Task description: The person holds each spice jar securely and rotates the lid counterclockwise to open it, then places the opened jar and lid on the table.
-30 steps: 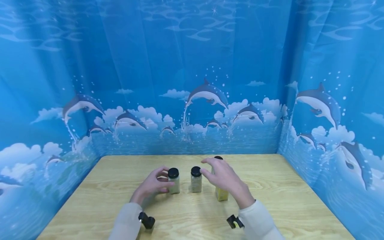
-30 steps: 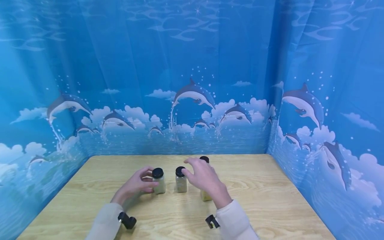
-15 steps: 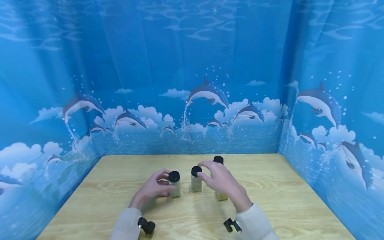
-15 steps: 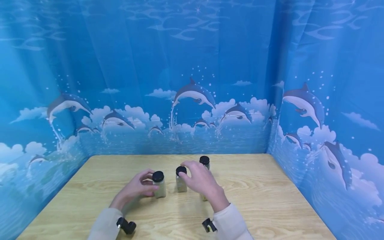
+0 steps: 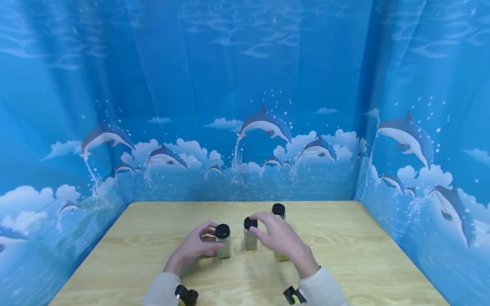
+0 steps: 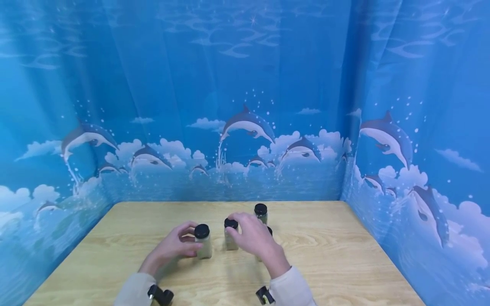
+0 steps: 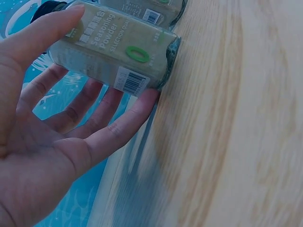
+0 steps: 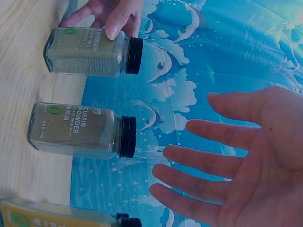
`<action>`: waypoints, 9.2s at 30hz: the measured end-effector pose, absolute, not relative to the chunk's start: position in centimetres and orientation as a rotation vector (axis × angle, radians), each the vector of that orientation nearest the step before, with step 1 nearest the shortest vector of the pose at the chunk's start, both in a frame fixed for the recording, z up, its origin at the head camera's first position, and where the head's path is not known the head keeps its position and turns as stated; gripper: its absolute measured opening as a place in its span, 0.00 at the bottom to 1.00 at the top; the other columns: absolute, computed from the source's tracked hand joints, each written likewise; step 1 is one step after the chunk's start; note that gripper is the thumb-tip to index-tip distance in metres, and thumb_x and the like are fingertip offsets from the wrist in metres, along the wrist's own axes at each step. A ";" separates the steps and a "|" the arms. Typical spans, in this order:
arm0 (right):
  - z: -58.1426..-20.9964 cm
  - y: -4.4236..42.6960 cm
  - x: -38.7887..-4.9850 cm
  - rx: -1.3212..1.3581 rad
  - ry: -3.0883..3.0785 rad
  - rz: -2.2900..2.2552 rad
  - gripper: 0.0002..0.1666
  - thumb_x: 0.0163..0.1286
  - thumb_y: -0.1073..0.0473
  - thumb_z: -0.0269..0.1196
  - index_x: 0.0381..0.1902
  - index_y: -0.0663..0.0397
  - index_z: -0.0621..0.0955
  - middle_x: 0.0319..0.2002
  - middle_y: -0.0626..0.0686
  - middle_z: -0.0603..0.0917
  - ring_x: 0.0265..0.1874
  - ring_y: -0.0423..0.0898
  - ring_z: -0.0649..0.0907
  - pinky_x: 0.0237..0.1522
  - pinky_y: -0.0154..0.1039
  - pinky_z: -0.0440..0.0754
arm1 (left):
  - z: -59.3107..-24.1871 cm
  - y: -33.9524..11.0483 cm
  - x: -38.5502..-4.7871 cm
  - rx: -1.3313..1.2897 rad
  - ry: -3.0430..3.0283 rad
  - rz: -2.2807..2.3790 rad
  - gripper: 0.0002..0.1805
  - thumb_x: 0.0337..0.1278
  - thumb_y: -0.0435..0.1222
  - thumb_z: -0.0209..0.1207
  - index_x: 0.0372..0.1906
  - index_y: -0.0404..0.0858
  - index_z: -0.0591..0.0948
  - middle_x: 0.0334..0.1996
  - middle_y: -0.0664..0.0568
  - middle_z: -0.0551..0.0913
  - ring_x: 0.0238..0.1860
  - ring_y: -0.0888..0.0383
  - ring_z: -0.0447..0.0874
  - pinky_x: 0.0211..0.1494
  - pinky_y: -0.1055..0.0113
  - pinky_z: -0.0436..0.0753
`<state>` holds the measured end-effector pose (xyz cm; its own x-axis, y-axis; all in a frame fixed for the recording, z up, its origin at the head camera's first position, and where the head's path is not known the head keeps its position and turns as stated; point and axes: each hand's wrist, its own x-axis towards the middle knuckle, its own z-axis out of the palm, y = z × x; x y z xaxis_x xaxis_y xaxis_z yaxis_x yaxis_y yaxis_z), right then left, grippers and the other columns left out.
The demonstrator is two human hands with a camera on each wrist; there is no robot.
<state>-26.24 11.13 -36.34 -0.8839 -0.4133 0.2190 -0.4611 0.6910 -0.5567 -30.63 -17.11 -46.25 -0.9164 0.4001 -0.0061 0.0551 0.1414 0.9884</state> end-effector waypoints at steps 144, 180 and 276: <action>-36.8 1.2 -30.4 0.887 -2.927 0.013 0.22 0.62 0.35 0.73 0.37 0.47 0.90 0.63 0.53 0.82 0.76 0.60 0.67 0.75 0.72 0.65 | -46.3 -17.4 -30.8 0.478 2.125 1.811 0.27 0.56 0.36 0.74 0.62 0.39 0.80 0.59 0.44 0.81 0.54 0.52 0.86 0.51 0.52 0.91; -37.2 1.4 -29.8 0.829 -2.919 0.037 0.27 0.63 0.29 0.69 0.48 0.40 0.88 0.77 0.55 0.69 0.83 0.66 0.50 0.69 0.87 0.46 | -47.1 -17.7 -31.0 0.535 2.163 1.825 0.25 0.57 0.33 0.72 0.58 0.34 0.80 0.59 0.41 0.80 0.54 0.52 0.87 0.50 0.52 0.92; -36.4 1.3 -29.5 0.760 -2.962 0.089 0.22 0.63 0.32 0.70 0.38 0.42 0.88 0.76 0.57 0.71 0.82 0.68 0.52 0.66 0.89 0.47 | -46.8 -17.7 -30.9 0.488 2.110 1.836 0.27 0.56 0.34 0.73 0.60 0.34 0.79 0.55 0.45 0.85 0.51 0.52 0.88 0.50 0.52 0.91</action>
<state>-29.52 1.30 -36.45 -0.8734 -0.4777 0.0945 -0.4825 0.8752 -0.0356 -30.91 -17.65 -46.81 -0.8969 0.4422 -0.0038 0.0573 0.1247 0.9905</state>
